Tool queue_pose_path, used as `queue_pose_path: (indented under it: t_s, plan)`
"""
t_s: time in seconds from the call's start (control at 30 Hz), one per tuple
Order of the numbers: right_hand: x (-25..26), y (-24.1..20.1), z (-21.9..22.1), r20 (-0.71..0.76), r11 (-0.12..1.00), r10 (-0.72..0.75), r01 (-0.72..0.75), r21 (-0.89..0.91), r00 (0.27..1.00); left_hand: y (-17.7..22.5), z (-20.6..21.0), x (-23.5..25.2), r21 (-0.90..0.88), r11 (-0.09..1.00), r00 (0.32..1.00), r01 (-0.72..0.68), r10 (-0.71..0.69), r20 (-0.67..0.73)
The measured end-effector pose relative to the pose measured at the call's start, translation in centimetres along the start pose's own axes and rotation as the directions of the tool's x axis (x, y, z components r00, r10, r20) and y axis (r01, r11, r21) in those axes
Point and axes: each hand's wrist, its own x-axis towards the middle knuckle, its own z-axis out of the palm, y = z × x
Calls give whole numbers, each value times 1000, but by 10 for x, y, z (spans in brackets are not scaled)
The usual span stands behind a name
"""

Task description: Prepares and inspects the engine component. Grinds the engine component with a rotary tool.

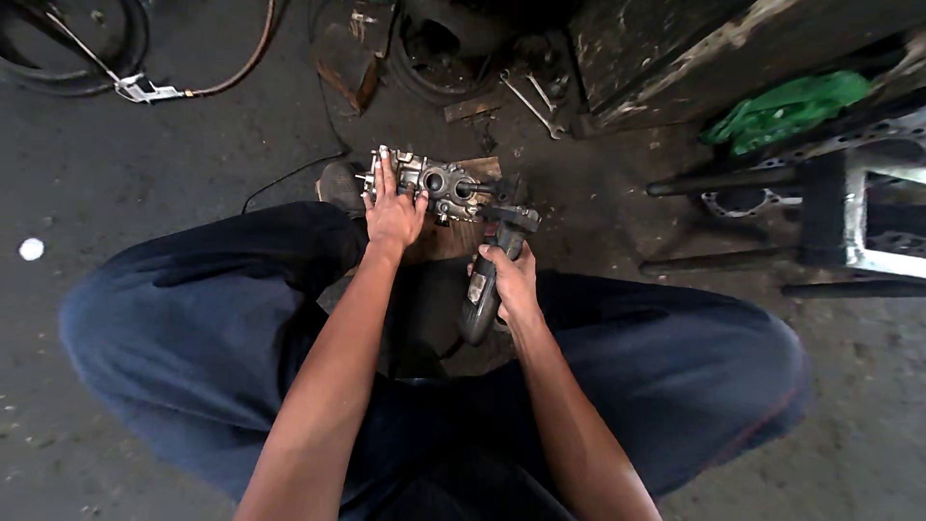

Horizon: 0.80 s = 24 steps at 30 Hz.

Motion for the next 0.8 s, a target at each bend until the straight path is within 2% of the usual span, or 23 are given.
queue_pose_path:
  t_s: [0.57, 0.8]
  plan:
    - [16, 15, 15, -3, 1000, 15, -15, -19, 1000, 0, 1, 1, -22, 1000, 1000, -1, 0, -15]
    - [24, 22, 20, 8, 996, 12, -11, -88, 1000, 0, 1, -1, -31, 999, 1000, -7, 6, -17]
